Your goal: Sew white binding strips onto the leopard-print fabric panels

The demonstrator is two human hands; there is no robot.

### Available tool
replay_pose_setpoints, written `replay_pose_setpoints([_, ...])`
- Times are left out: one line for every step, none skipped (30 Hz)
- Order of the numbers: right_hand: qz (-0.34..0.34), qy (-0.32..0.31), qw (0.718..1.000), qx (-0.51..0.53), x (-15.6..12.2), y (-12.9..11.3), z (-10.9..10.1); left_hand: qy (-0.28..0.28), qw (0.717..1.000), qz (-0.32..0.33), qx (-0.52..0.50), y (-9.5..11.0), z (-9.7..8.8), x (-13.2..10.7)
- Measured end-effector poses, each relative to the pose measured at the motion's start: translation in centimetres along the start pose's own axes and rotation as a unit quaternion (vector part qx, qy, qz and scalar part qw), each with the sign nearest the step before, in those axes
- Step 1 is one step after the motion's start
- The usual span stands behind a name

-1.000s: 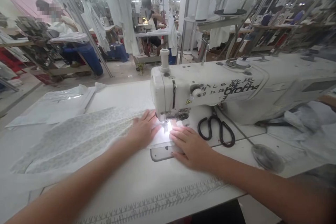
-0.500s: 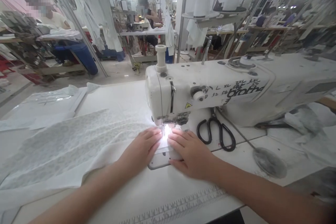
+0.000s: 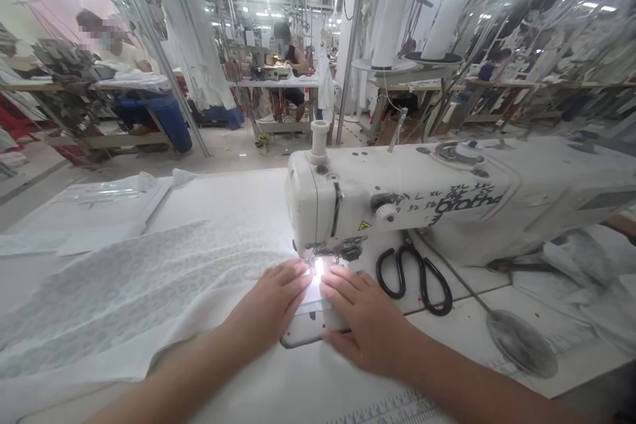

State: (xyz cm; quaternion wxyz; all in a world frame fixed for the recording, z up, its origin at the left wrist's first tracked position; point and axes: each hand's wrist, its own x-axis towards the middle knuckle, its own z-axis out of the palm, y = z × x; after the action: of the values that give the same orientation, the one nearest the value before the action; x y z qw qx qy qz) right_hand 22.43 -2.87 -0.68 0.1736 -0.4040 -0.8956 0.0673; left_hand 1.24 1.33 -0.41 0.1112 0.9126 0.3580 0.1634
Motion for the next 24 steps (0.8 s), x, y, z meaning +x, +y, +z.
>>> replay_pose_setpoints([0.004,-0.003,1.0,0.002,0.0,0.0,0.0,0.001,1.0,0.002,0.0,0.0,-0.1,0.0])
replay_pose_setpoints([0.009,-0.004,1.0,0.004,0.0,0.0,-0.1,0.0,1.0,0.006,-0.001,0.1,-0.1,-0.1])
replay_pose_setpoints([0.015,-0.005,1.0,0.005,0.0,0.0,-0.1,-0.003,1.0,0.013,-0.002,0.1,-0.2,-0.2])
replay_pose_setpoints([0.018,-0.005,1.0,0.006,-0.1,0.0,-0.2,-0.01,1.0,0.022,-0.006,0.2,-0.3,-0.3])
replay_pose_setpoints([0.018,-0.005,1.0,0.008,-0.1,0.0,-0.3,-0.02,0.999,0.032,-0.012,0.2,-0.5,-0.4])
replay_pose_setpoints([0.011,-0.004,1.0,0.01,-0.2,0.0,-0.3,-0.028,0.998,0.044,-0.019,0.2,-0.6,-0.5])
replay_pose_setpoints([0.001,-0.003,1.0,0.013,-0.3,0.0,-0.4,-0.034,0.998,0.053,-0.028,0.2,-0.7,-0.6])
replay_pose_setpoints([-0.011,-0.001,1.0,0.015,-0.4,-0.1,-0.4,-0.038,0.997,0.061,-0.036,0.2,-0.9,-0.7])
replay_pose_setpoints([-0.022,0.003,1.0,0.018,-0.5,-0.1,-0.5,-0.041,0.996,0.066,-0.043,0.2,-1.0,-0.7])
replay_pose_setpoints([-0.03,0.007,0.999,0.019,-0.6,-0.1,-0.5,-0.043,0.996,0.069,-0.049,0.1,-1.1,-0.8])
replay_pose_setpoints([-0.033,0.012,0.999,0.019,-0.6,-0.1,-0.5,-0.046,0.995,0.07,-0.053,0.0,-1.2,-0.8])
replay_pose_setpoints([-0.031,0.015,0.999,0.018,-0.7,-0.1,-0.4,-0.049,0.995,0.069,-0.057,-0.1,-1.3,-0.7])
replay_pose_setpoints([-0.028,0.016,0.999,0.016,-0.7,-0.1,-0.4,-0.053,0.995,0.067,-0.06,-0.2,-1.5,-0.6])
replay_pose_setpoints([-0.024,0.016,1.0,0.013,-0.7,-0.1,-0.3,-0.054,0.995,0.063,-0.062,-0.3,-1.6,-0.5])
replay_pose_setpoints([-0.02,0.014,1.0,0.009,-0.6,-0.2,-0.2,-0.053,0.995,0.058,-0.062,-0.5,-1.7,-0.2])
replay_pose_setpoints([-0.016,0.013,1.0,0.004,-0.5,-0.2,-0.1,-0.051,0.995,0.054,-0.062,-0.7,-1.8,0.0])
replay_pose_setpoints([-0.014,0.013,1.0,0.0,-0.4,-0.2,-0.1,-0.051,0.996,0.051,-0.061,-0.9,-2.0,0.3])
replay_pose_setpoints([-0.013,0.013,1.0,-0.004,-0.4,-0.3,-0.1,-0.051,0.996,0.048,-0.059,-1.1,-2.2,0.7])
replay_pose_setpoints([-0.012,0.015,1.0,-0.005,-0.3,-0.2,-0.2,-0.053,0.996,0.043,-0.057,-1.4,-2.3,1.0])
replay_pose_setpoints([-0.009,0.017,1.0,-0.006,-0.3,-0.1,-0.3,-0.055,0.996,0.038,-0.053,-1.6,-2.5,1.3])
replay_pose_setpoints([-0.003,0.021,1.0,-0.006,-0.3,0.0,-0.5,-0.059,0.997,0.031,-0.05,-1.8,-2.6,1.5])
replay_pose_setpoints([0.01,0.029,0.999,-0.009,-0.5,0.3,-0.9,-0.06,0.997,0.026,-0.048,-1.9,-2.8,1.6])
replay_pose_setpoints([0.035,0.04,0.998,-0.016,-0.7,0.7,-1.3,-0.062,0.997,0.021,-0.05,-2.1,-2.8,1.6])
replay_pose_setpoints([0.075,0.053,0.995,-0.025,-1.0,1.2,-1.8,-0.064,0.996,0.016,-0.053,-2.1,-2.9,1.6])
